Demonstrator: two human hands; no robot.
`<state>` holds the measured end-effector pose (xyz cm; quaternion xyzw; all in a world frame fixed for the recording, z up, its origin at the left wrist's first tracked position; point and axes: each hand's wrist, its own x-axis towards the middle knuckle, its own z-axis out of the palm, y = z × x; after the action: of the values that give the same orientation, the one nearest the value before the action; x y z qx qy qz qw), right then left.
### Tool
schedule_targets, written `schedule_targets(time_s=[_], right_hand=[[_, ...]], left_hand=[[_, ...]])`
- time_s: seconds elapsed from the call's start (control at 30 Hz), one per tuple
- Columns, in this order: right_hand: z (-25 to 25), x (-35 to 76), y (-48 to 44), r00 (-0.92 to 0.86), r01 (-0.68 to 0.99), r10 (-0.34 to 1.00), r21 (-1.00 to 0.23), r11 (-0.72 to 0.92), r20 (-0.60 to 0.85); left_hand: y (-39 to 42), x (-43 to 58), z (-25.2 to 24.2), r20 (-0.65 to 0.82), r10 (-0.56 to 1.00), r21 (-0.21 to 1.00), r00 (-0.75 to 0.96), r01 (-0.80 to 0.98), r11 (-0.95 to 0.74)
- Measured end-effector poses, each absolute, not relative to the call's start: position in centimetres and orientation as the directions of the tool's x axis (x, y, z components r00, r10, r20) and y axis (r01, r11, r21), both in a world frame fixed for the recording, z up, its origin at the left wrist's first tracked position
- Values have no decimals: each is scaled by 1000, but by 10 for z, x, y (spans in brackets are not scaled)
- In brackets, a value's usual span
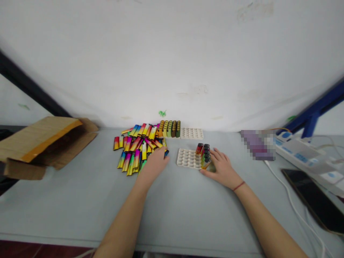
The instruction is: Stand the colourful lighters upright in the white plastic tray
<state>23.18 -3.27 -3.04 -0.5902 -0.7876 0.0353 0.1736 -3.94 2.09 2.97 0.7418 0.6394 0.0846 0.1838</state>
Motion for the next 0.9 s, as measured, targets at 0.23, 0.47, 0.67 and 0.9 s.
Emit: schedule_targets(time_s=[0.23,0.47,0.67,0.9], right_hand=[[-30,231,-33,-237,917,944,-268,295,230],[-30,231,-32,-242,919,945,-261,295,219],[-32,232,-33,-240,920,941,-254,298,238],[-32,233,-33,-247,920,937,-244,307,247]], left_hand=[[24,-27,27,-178,978,946,107,293,140],[19,-9,31,-375,926,919,39,-116,377],[19,-1,28,-453,891,867,-2,-231,441],[20,2,22,-395,918,878,-24,-302,370]])
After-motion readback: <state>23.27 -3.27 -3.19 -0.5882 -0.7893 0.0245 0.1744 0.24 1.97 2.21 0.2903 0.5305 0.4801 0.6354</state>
